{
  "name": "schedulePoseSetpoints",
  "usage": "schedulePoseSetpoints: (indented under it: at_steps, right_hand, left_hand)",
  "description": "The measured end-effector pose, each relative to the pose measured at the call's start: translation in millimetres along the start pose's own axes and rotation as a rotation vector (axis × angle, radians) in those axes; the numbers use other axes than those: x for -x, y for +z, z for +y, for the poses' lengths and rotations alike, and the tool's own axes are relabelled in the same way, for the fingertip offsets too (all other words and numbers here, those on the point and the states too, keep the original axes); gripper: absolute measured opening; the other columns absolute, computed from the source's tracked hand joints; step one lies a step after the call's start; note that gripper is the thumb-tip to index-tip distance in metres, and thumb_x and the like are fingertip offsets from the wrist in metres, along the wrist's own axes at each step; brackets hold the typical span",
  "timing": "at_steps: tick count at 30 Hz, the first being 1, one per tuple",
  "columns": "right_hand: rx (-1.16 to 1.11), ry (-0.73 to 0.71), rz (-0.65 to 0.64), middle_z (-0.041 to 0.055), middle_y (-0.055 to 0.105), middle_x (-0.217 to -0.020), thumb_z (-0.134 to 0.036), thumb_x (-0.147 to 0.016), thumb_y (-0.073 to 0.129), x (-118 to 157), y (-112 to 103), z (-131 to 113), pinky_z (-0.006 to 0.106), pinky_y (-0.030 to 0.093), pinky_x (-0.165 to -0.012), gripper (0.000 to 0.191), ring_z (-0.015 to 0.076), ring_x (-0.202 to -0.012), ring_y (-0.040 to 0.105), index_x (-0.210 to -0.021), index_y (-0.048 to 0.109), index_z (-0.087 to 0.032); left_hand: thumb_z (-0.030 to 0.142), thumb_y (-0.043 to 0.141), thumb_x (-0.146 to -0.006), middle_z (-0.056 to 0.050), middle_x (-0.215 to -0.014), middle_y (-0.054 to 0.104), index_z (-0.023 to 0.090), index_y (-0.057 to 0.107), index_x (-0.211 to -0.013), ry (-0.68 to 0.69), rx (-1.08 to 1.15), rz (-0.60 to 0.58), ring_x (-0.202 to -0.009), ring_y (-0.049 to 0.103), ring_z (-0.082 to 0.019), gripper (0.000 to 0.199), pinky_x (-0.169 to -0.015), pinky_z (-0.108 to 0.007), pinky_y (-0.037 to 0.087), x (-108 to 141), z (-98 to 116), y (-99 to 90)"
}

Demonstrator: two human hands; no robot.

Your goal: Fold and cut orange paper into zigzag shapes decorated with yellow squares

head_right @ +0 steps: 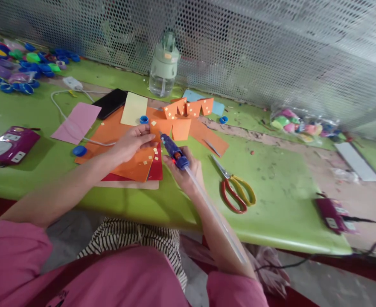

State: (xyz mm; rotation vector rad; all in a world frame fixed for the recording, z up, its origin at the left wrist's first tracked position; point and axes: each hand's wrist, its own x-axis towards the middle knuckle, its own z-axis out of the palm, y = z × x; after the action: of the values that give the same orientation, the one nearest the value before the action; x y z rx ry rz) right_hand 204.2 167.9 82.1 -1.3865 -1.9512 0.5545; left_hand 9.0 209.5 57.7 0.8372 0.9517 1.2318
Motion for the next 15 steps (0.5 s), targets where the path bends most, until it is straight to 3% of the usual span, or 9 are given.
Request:
schedulePoseSetpoints:
  at_steps: [5, 15]
  right_hand:
    - [0.034, -0.021, 0.015, -0.0043, 0.054, -0.060, -0.061, -0.083, 0.062, -0.3, 2.0, 0.2, 0.027, 0.038, -0.052, 0.040, 0.0129, -0.052, 0.044, -0.075, 0.045, -0.026]
    - [0.074, -0.023, 0.015, -0.0044, 0.053, -0.059, -0.062, -0.084, 0.061, 0.8, 4.3, 2.4, 0.027, 0.038, -0.052, 0.041, 0.0130, -0.052, 0.045, -0.075, 0.044, -0.026]
  left_hand:
    - [0.006, 0.064, -0.083, 0.005, -0.070, 0.063, 0.017, 0.063, -0.081, 0.019, 0.010, -0.009, -0.064, 0.065, -0.007, 0.011, -0.071, -0.021, 0.058, 4.8, 1.2, 4.2]
    - [0.008, 0.064, -0.085, 0.002, -0.082, 0.070, 0.016, 0.065, -0.085, 0.039, 0.006, -0.020, -0.069, 0.066, -0.007, 0.008, -0.075, -0.022, 0.057, 6.4, 0.7, 3.7]
